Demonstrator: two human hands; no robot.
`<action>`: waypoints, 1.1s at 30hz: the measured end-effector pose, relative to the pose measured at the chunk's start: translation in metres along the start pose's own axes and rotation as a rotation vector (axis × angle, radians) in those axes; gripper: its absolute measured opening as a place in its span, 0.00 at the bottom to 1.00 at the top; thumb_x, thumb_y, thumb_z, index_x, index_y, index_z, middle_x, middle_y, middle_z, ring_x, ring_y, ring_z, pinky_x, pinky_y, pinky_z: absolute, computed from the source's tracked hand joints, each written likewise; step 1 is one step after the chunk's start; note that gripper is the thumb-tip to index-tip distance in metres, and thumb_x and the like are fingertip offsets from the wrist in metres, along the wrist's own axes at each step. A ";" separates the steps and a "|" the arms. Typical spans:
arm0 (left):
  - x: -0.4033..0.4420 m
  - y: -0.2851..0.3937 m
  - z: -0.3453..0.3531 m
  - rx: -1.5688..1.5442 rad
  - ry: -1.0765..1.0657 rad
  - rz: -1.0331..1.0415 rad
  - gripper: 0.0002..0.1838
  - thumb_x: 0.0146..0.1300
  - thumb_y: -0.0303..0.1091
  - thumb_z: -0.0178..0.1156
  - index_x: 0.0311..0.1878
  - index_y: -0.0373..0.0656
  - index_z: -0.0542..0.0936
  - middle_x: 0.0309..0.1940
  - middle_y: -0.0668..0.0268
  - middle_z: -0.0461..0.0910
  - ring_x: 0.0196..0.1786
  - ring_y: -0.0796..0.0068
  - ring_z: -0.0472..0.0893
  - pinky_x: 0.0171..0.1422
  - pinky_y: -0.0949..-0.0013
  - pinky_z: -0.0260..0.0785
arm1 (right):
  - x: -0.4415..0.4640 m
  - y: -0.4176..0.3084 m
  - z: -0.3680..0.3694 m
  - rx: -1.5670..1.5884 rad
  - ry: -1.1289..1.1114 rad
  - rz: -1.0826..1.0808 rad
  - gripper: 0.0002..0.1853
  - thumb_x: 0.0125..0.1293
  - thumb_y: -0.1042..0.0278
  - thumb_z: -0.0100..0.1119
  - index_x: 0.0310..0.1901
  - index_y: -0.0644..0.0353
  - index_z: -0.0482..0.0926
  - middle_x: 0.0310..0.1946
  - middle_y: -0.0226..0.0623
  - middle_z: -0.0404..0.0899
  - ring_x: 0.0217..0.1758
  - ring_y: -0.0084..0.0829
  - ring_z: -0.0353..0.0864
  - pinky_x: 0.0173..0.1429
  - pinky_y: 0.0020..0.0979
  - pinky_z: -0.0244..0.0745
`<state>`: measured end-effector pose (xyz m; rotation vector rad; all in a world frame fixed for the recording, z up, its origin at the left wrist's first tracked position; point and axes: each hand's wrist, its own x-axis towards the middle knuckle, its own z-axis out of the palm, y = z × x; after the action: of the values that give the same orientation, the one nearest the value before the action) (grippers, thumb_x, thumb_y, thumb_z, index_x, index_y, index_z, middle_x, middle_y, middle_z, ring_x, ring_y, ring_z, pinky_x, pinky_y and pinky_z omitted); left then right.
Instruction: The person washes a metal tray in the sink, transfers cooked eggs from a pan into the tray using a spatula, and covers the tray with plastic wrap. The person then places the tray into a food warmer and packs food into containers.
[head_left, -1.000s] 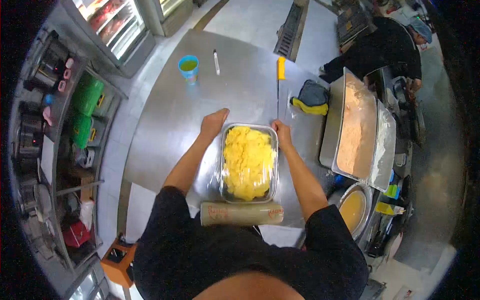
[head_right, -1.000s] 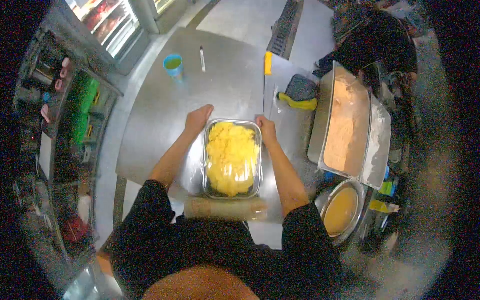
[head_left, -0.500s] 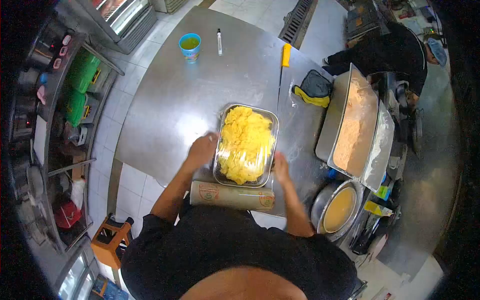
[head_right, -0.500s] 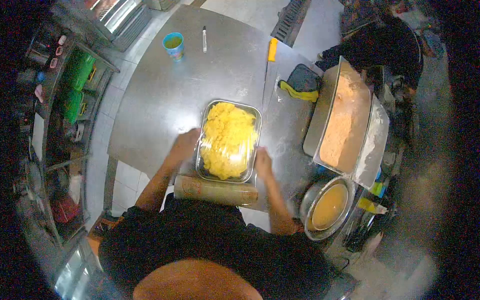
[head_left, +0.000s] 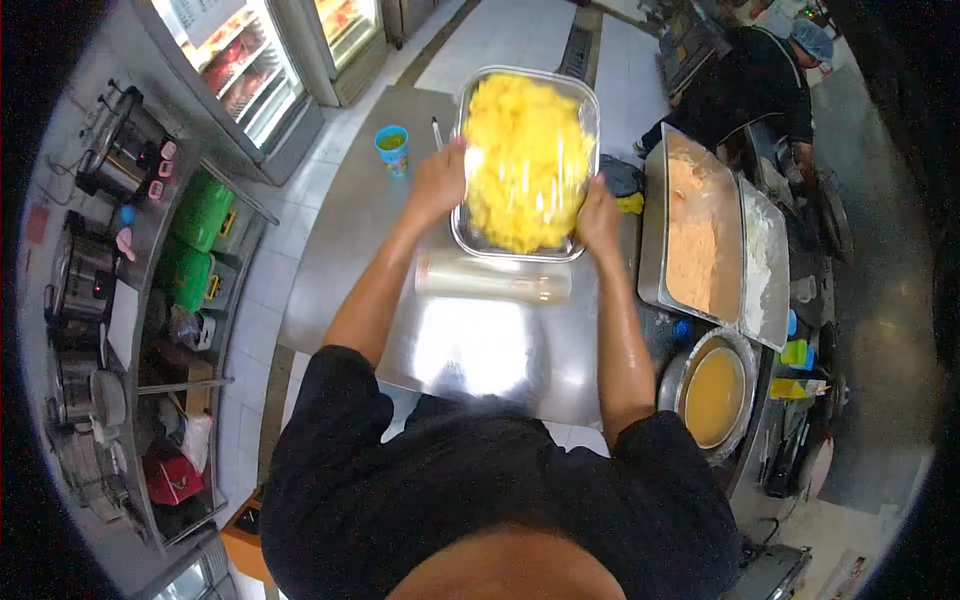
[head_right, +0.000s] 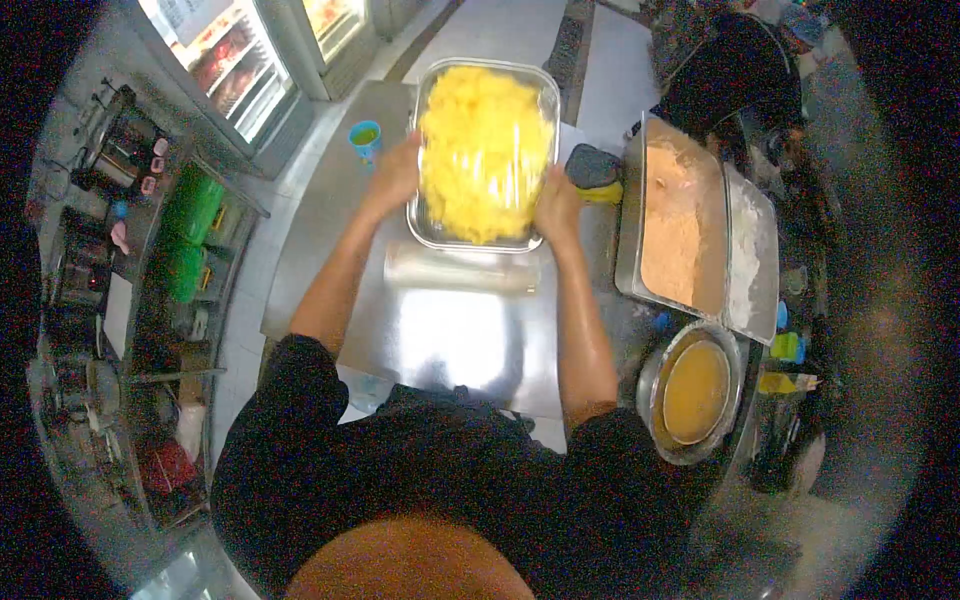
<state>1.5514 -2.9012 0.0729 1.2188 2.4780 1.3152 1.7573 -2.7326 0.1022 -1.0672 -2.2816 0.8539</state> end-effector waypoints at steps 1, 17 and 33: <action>0.016 0.019 -0.023 0.032 -0.015 -0.010 0.32 0.73 0.49 0.28 0.55 0.29 0.72 0.54 0.39 0.71 0.60 0.43 0.68 0.65 0.54 0.59 | 0.002 -0.040 -0.028 0.023 0.037 -0.058 0.28 0.73 0.52 0.29 0.40 0.72 0.74 0.37 0.66 0.76 0.44 0.63 0.74 0.48 0.52 0.66; -0.275 -0.096 0.042 0.076 -0.195 -0.448 0.28 0.72 0.46 0.30 0.51 0.33 0.75 0.46 0.42 0.76 0.51 0.40 0.74 0.56 0.50 0.66 | -0.212 0.123 0.124 -0.044 -0.370 0.103 0.16 0.66 0.64 0.40 0.47 0.65 0.70 0.37 0.57 0.77 0.39 0.54 0.79 0.48 0.49 0.73; -0.093 -0.156 0.061 -0.620 0.074 -0.649 0.28 0.63 0.53 0.52 0.49 0.32 0.75 0.41 0.50 0.79 0.49 0.60 0.76 0.55 0.63 0.65 | -0.004 0.125 0.109 0.371 -0.243 0.387 0.25 0.57 0.48 0.65 0.40 0.68 0.80 0.33 0.42 0.82 0.42 0.29 0.79 0.46 0.32 0.73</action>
<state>1.5444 -2.9723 -0.1046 0.2079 1.9655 1.7062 1.7526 -2.7098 -0.0616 -1.3023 -2.0065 1.5683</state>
